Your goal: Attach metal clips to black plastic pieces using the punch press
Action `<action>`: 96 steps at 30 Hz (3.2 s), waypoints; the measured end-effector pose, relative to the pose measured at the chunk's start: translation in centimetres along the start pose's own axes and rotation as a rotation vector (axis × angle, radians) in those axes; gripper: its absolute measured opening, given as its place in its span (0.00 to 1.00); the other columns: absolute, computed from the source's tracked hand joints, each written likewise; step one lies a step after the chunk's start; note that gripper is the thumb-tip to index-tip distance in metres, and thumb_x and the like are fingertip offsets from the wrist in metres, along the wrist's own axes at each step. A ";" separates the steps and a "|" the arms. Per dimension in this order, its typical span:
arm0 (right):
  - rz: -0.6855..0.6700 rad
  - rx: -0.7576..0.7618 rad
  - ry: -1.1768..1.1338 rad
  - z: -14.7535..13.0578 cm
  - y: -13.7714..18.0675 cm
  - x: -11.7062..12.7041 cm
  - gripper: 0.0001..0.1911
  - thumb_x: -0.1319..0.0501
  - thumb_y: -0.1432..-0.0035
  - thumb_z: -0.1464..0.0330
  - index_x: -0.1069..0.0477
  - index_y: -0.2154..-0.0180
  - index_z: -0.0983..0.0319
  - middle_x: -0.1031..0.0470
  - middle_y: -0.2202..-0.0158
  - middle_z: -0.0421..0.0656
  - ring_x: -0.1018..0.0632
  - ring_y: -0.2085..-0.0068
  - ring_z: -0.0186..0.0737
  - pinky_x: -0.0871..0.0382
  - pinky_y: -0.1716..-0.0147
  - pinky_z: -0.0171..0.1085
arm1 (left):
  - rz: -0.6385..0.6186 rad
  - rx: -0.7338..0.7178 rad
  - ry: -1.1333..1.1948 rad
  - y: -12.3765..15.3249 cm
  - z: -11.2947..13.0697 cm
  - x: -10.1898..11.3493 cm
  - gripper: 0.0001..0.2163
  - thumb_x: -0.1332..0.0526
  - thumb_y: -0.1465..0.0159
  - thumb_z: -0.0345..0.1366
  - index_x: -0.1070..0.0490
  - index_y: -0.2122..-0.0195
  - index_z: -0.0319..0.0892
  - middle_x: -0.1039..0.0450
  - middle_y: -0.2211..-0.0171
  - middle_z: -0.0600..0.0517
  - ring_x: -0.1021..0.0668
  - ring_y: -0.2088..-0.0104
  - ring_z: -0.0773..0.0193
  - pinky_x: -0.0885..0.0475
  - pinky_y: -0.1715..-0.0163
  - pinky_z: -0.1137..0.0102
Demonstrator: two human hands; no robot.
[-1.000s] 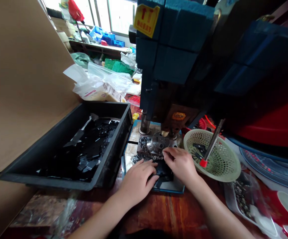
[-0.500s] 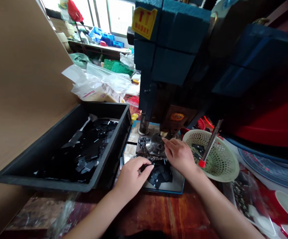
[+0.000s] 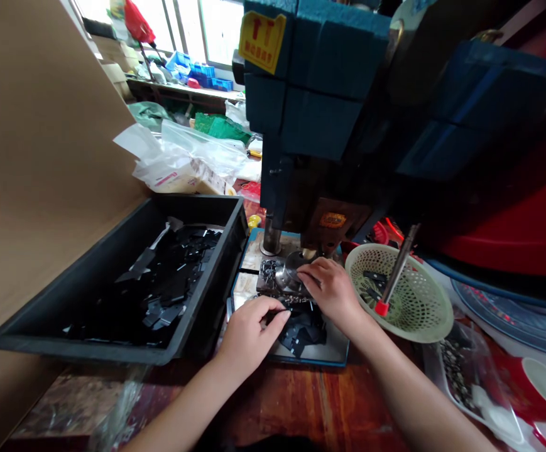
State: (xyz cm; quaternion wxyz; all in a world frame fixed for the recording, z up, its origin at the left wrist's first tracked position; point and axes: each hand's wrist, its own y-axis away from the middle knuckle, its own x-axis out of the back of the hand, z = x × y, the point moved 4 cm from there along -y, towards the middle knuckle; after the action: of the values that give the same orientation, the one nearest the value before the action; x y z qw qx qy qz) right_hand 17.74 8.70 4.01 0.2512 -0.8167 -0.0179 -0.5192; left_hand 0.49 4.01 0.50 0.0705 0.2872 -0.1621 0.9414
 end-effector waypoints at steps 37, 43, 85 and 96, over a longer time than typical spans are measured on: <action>0.205 -0.035 -0.432 -4.4 7.6 0.1 0.04 0.45 0.39 0.73 0.33 0.66 0.59 0.30 0.68 0.41 0.29 0.65 0.37 0.34 0.65 0.38 | -0.267 0.350 0.649 0.6 1.4 -1.4 0.12 0.41 0.39 0.43 0.26 0.70 0.39 0.30 0.74 0.53 0.30 0.69 0.65 0.36 0.66 0.72; 0.181 0.126 -0.326 -4.5 9.0 1.1 0.02 0.42 0.41 0.70 0.34 0.65 0.58 0.28 0.68 0.40 0.28 0.63 0.39 0.35 0.53 0.47 | -0.219 0.420 0.663 0.6 0.6 -1.1 0.12 0.40 0.40 0.44 0.24 0.68 0.40 0.26 0.71 0.52 0.28 0.67 0.63 0.34 0.64 0.71; 0.334 -0.115 -0.396 2.1 1.5 -0.9 0.12 0.47 0.38 0.65 0.28 0.56 0.58 0.26 0.55 0.46 0.27 0.51 0.43 0.34 0.51 0.47 | 0.108 0.166 0.307 -6.3 -0.1 -1.0 0.11 0.40 0.41 0.40 0.25 0.60 0.42 0.23 0.68 0.51 0.23 0.67 0.60 0.30 0.64 0.67; 0.272 -0.388 -0.690 4.5 0.2 -4.2 0.13 0.41 0.46 0.63 0.31 0.60 0.62 0.26 0.59 0.46 0.25 0.56 0.43 0.31 0.57 0.42 | 0.170 0.001 -0.010 -9.3 0.0 -1.8 0.07 0.40 0.41 0.33 0.24 0.63 0.43 0.26 0.63 0.49 0.26 0.58 0.57 0.33 0.53 0.61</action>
State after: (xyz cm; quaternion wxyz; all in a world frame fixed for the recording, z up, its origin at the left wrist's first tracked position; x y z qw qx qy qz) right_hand 19.61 11.44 -1.14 0.1382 -0.9699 0.1049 -0.1709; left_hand 4.13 12.66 1.97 -0.0107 0.2771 -0.1860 0.9426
